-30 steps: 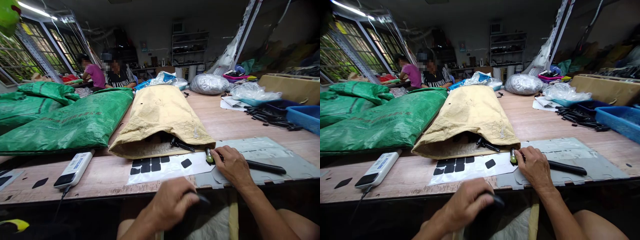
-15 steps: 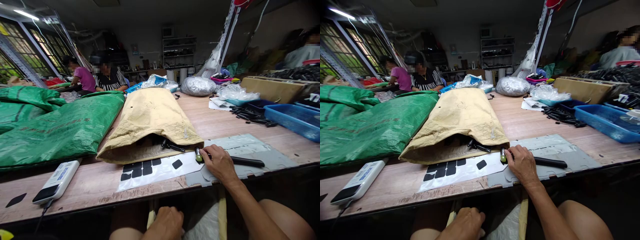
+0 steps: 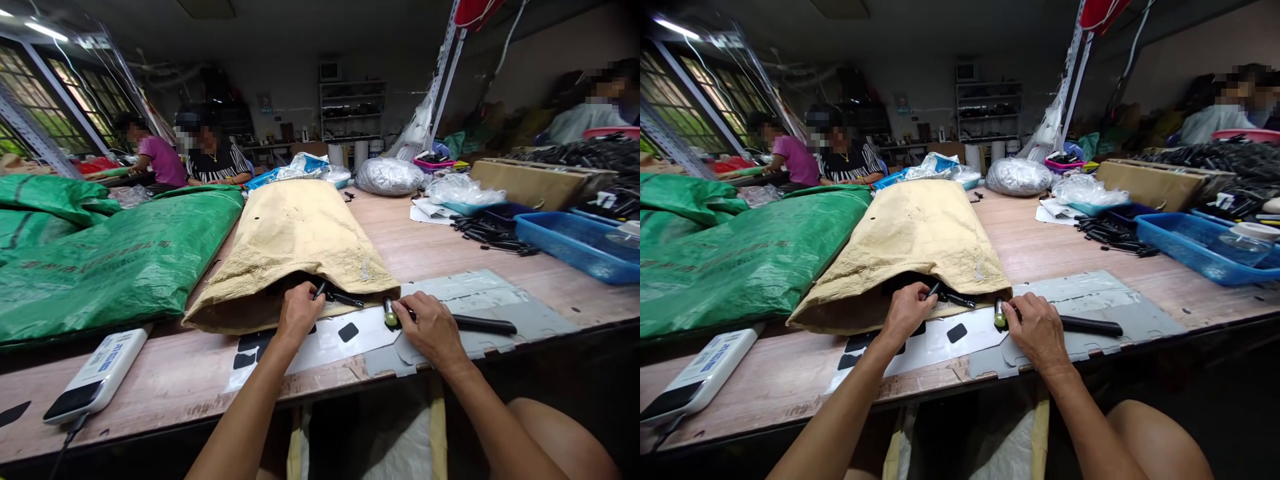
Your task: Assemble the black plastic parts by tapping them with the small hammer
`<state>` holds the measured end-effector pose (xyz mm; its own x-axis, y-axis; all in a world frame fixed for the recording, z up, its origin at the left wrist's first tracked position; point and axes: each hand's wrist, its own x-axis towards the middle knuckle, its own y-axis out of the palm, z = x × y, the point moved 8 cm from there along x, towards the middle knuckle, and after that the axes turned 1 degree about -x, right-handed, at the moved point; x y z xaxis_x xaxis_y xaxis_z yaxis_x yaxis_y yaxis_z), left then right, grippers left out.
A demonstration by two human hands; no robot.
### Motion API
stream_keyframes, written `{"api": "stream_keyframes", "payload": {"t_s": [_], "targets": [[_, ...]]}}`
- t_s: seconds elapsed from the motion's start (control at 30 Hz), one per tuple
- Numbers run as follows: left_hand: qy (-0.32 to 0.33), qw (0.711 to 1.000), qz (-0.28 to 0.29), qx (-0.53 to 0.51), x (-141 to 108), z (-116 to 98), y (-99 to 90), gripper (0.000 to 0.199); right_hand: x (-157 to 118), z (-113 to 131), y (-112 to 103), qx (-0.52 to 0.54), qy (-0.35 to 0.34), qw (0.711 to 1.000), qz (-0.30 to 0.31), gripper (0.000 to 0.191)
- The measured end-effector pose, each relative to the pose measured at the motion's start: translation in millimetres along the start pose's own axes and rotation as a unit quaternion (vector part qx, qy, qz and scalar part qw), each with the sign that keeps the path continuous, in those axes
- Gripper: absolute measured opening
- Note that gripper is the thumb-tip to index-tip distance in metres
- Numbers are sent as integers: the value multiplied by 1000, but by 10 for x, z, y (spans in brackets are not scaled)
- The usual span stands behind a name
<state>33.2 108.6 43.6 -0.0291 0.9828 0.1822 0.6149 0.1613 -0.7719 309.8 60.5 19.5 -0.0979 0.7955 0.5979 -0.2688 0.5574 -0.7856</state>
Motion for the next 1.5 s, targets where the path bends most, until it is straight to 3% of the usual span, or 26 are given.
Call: {"api": "stream_keyframes", "payload": {"t_s": [0.07,0.17,0.33,0.43,0.53,0.67,0.8,0.93,1.13,1.3,1.5], "targets": [[-10,1000,-11,0,-185,27,-31,11,2,-2,-2,3,4,1000,2,30],[1,1000,-6,15,-534,-27,-6,31,3,7,-12,2,12,1000,7,30],[23,995,77,66,-848,-142,217,29,5,28,-37,4,16,1000,3,30],[57,990,111,69,-814,-198,177,43,4,35,-52,10,12,1000,-2,30],[142,979,119,80,-725,-273,51,56,-3,45,-105,8,16,1000,-13,26],[208,970,116,48,-664,-246,38,34,-30,55,-209,-9,34,999,-42,16],[197,974,105,-32,-695,-152,150,15,-26,49,-138,12,29,999,-4,14],[184,976,99,-59,-726,-116,193,14,2,24,-64,21,-7,998,51,19],[176,973,120,-82,-691,-85,203,13,-37,32,-216,10,-19,998,60,21],[152,976,131,-90,-671,-64,222,14,-48,399,-467,98,21,995,10,27],[142,977,129,-94,-678,-55,219,11,-8,1100,-630,216,-74,973,14,24]]}}
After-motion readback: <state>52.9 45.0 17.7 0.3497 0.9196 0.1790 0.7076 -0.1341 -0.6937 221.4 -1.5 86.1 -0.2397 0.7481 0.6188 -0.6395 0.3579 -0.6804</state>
